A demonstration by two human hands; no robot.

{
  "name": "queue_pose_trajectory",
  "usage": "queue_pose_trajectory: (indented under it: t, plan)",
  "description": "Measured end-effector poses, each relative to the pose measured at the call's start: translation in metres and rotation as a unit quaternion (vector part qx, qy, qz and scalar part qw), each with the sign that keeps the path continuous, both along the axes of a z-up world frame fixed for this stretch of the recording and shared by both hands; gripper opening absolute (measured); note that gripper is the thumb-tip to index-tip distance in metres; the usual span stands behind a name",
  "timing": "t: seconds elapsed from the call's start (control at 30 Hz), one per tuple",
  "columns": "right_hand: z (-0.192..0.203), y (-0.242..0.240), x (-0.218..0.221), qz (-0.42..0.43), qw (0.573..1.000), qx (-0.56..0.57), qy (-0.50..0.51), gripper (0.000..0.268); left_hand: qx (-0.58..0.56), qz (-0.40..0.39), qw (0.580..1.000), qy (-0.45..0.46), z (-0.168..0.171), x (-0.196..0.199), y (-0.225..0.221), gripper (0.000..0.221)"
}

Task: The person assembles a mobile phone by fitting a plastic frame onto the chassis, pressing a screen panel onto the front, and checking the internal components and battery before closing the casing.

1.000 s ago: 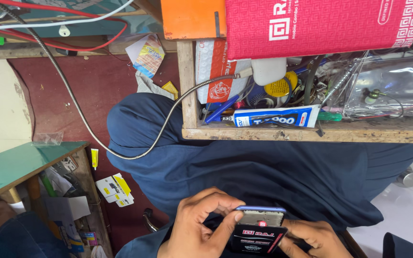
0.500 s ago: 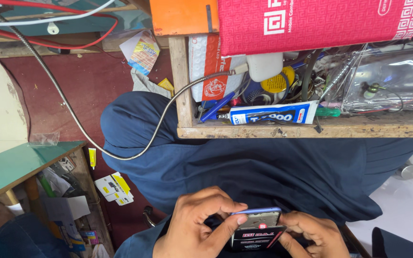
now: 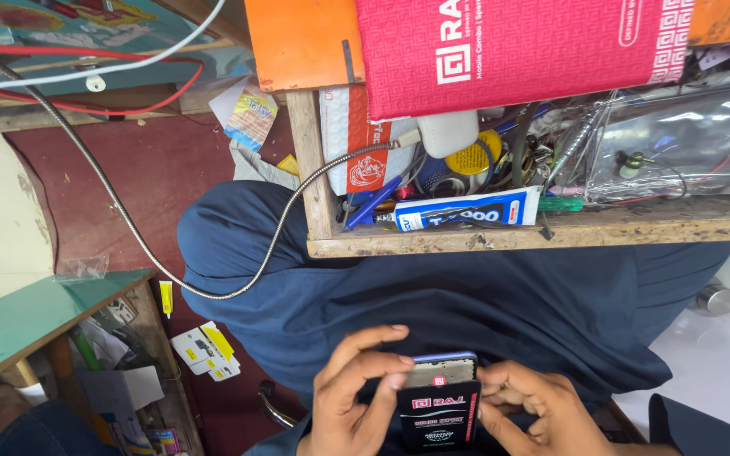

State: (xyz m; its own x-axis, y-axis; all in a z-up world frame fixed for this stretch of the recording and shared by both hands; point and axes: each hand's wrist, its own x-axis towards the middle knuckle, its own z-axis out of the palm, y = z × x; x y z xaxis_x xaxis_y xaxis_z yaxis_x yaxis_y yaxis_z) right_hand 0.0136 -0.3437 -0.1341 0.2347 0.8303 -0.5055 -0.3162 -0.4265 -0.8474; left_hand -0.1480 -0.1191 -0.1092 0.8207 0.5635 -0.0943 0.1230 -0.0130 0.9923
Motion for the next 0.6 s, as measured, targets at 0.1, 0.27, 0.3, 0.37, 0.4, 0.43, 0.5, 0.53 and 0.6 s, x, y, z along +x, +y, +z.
queue_pose_trajectory:
  t: [0.1,0.27,0.3,0.37,0.4,0.43,0.5,0.53,0.6]
  plan:
    - [0.001,0.006,0.002,-0.002,1.0,-0.023,-0.005,0.033,-0.069,-0.009,0.998,0.008,-0.012,-0.012,-0.018,0.027]
    - [0.001,0.011,-0.001,-0.03,0.999,-0.033,0.002,0.035,-0.261,0.036,0.964,0.049,-0.012,-0.016,-0.046,0.054]
    - [0.001,0.014,-0.001,-0.038,0.999,-0.023,0.002,0.036,-0.33,0.052,0.942,0.031,-0.011,-0.012,-0.047,0.066]
    - [0.004,0.02,0.0,-0.049,0.999,-0.012,0.001,0.037,-0.396,0.066,0.916,0.011,-0.005,-0.003,-0.047,0.082]
    - [0.007,0.024,0.002,-0.049,0.999,-0.013,0.009,0.039,-0.334,0.043,0.941,0.037,-0.002,0.002,-0.047,0.091]
    - [0.009,0.028,0.004,-0.049,0.999,-0.014,0.018,0.041,-0.27,0.021,0.961,0.062,0.001,0.008,-0.046,0.101]
    - [0.017,0.038,0.01,-0.046,0.998,0.029,-0.022,0.042,-0.302,0.044,0.951,0.048,0.006,0.021,-0.046,0.101]
    - [0.022,0.045,0.014,-0.04,0.995,0.07,-0.06,0.043,-0.336,0.069,0.939,0.035,0.008,0.028,-0.045,0.101]
    - [0.036,0.06,0.024,-0.047,0.989,0.091,-0.108,0.046,-0.314,0.087,0.945,-0.004,0.01,0.044,-0.039,0.095]
